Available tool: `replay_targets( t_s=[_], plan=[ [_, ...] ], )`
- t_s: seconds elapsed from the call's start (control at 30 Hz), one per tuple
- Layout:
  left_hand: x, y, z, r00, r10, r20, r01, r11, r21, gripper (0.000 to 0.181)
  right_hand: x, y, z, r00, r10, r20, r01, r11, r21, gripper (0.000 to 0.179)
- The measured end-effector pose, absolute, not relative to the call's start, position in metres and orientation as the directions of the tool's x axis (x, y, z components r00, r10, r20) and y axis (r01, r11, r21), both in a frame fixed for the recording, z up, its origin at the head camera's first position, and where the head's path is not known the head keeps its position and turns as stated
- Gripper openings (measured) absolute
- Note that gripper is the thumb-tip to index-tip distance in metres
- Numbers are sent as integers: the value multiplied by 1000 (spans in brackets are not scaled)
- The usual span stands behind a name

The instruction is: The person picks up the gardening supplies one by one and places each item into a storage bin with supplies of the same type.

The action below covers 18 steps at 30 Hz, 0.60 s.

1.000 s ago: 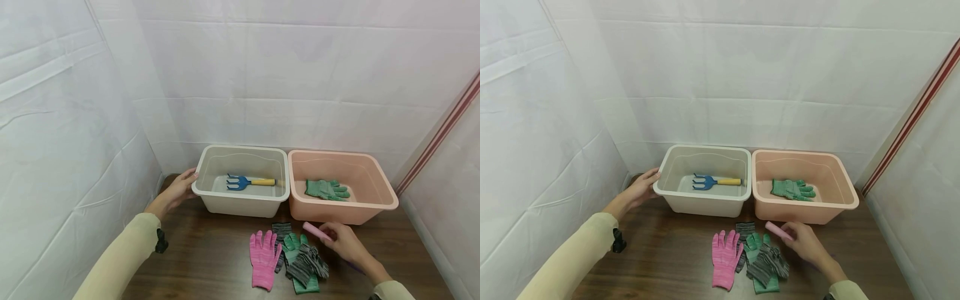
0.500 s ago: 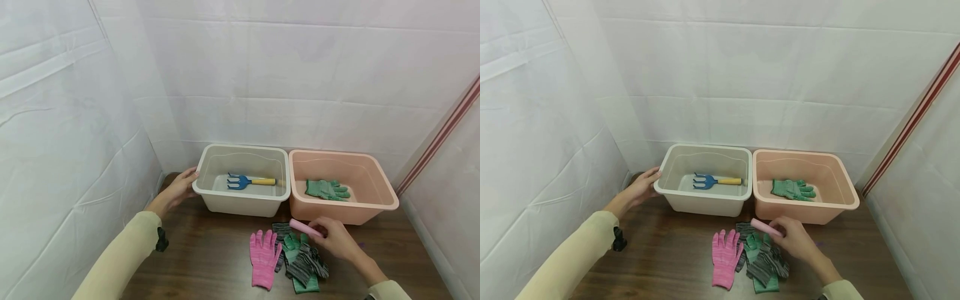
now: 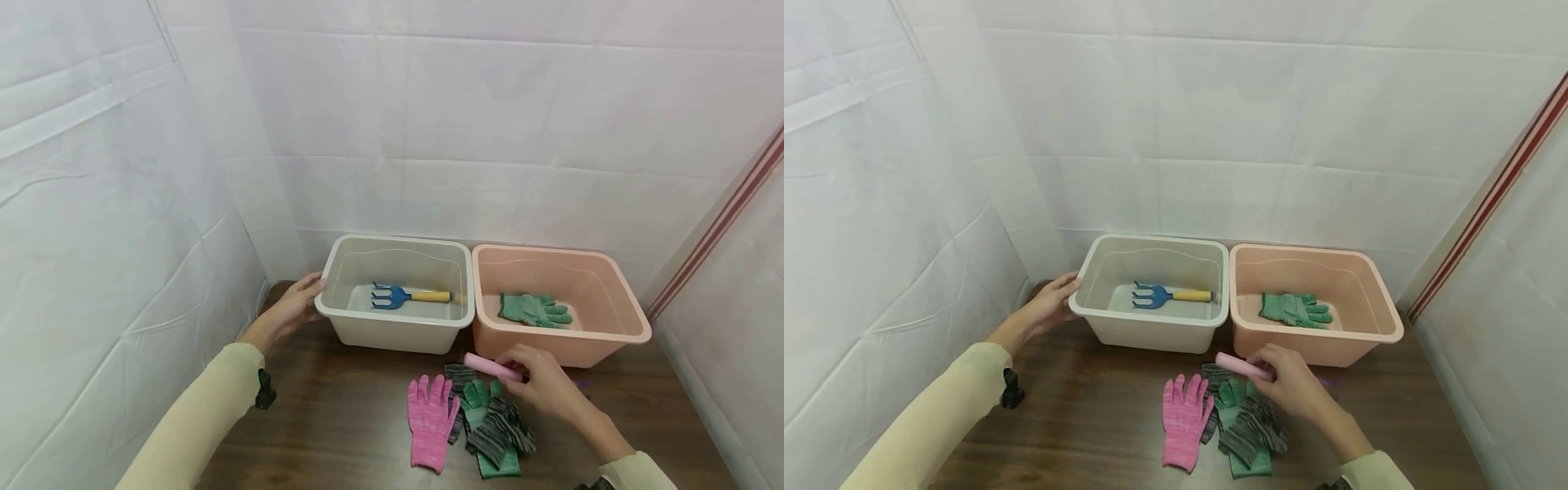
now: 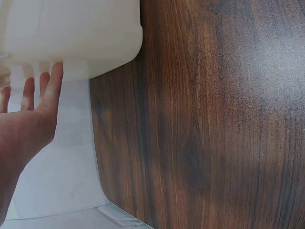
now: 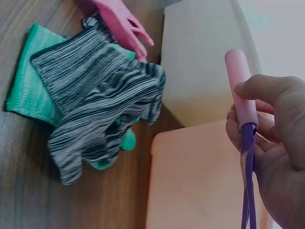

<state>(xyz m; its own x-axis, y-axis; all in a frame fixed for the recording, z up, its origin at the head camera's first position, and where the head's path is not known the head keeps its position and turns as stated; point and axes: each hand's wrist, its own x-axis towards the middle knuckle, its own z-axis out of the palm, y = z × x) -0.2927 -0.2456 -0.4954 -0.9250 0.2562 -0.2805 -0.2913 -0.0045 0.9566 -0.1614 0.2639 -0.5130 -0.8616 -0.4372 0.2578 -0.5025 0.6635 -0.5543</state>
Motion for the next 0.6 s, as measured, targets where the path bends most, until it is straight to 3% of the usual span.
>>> replay_targets(
  t_s=[0.6],
  plan=[
    [-292,-244,-495,-926,248,-284,-295,-5,956,64,-171,243,-482,-805,-489,337,-594,646,-479,24]
  ],
)
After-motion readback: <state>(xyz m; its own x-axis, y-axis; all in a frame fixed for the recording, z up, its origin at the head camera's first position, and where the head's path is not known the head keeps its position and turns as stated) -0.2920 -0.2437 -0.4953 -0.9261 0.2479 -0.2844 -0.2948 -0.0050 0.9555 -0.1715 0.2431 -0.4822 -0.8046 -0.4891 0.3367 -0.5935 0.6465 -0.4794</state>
